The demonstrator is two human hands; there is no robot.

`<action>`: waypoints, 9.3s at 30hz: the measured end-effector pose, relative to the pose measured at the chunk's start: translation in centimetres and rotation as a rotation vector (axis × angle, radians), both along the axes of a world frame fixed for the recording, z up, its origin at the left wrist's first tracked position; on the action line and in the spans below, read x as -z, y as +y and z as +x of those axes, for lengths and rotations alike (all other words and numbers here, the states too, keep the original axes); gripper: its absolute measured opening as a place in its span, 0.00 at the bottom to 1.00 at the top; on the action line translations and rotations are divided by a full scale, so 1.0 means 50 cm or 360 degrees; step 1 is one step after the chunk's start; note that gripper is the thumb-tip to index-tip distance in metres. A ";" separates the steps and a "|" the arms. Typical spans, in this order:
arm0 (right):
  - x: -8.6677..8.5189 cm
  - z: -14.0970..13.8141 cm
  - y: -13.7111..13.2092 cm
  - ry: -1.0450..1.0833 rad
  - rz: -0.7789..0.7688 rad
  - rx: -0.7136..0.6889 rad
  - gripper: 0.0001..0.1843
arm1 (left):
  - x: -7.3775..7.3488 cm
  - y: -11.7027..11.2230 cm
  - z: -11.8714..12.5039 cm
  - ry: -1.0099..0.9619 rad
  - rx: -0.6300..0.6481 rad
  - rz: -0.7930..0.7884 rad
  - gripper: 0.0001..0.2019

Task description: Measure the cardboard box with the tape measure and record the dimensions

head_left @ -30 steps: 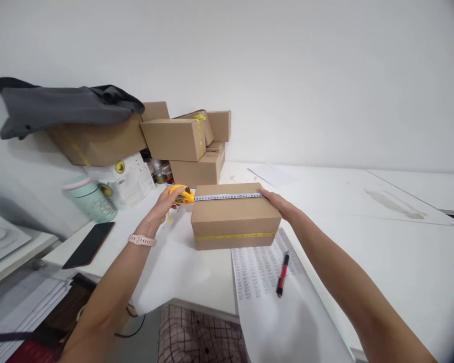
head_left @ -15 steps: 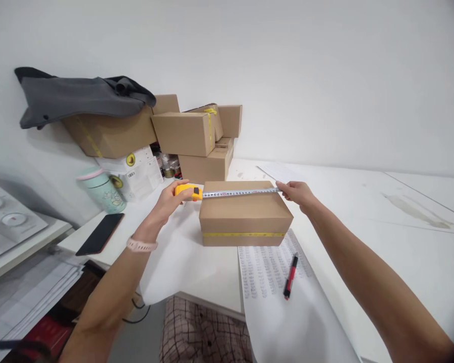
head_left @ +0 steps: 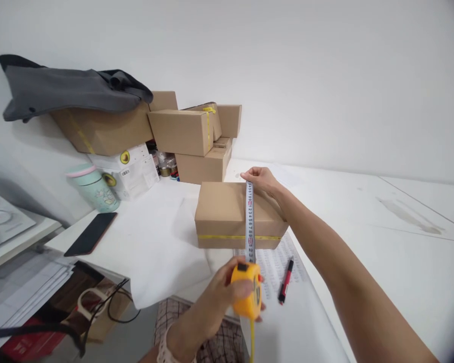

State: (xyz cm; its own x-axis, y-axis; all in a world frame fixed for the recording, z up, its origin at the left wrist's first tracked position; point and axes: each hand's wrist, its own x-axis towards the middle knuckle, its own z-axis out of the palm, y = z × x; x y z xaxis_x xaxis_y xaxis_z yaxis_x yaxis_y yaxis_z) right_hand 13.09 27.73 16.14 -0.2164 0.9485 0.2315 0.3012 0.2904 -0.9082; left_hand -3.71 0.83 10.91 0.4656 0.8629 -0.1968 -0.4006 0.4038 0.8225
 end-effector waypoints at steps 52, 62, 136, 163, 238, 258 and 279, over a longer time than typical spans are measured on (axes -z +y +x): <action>-0.068 0.133 -0.190 -0.0967 0.0157 0.0719 0.28 | -0.071 0.181 -0.117 0.0692 -0.0954 0.0656 0.26; -0.049 0.046 -0.094 -0.0968 0.0443 0.0727 0.39 | 0.007 0.053 0.035 0.0543 -0.0288 0.0565 0.26; 0.198 0.123 -0.527 0.0151 -0.0173 0.0477 0.24 | 0.222 0.016 0.006 0.1188 -0.0378 0.1387 0.49; 0.250 0.203 -0.547 0.0461 -0.0594 0.0490 0.17 | 0.224 0.031 0.030 0.1919 -0.0230 0.2133 0.25; 0.321 0.123 -0.571 -0.0155 -0.0336 0.0889 0.19 | 0.237 0.037 0.044 0.1969 -0.0149 0.2301 0.16; 0.321 0.125 -0.570 -0.0120 -0.0353 0.0927 0.19 | 0.241 0.037 0.043 0.1977 -0.0157 0.2313 0.17; 0.320 0.123 -0.568 -0.0064 -0.0328 0.0948 0.18 | 0.238 0.038 0.042 0.1975 -0.0150 0.2307 0.18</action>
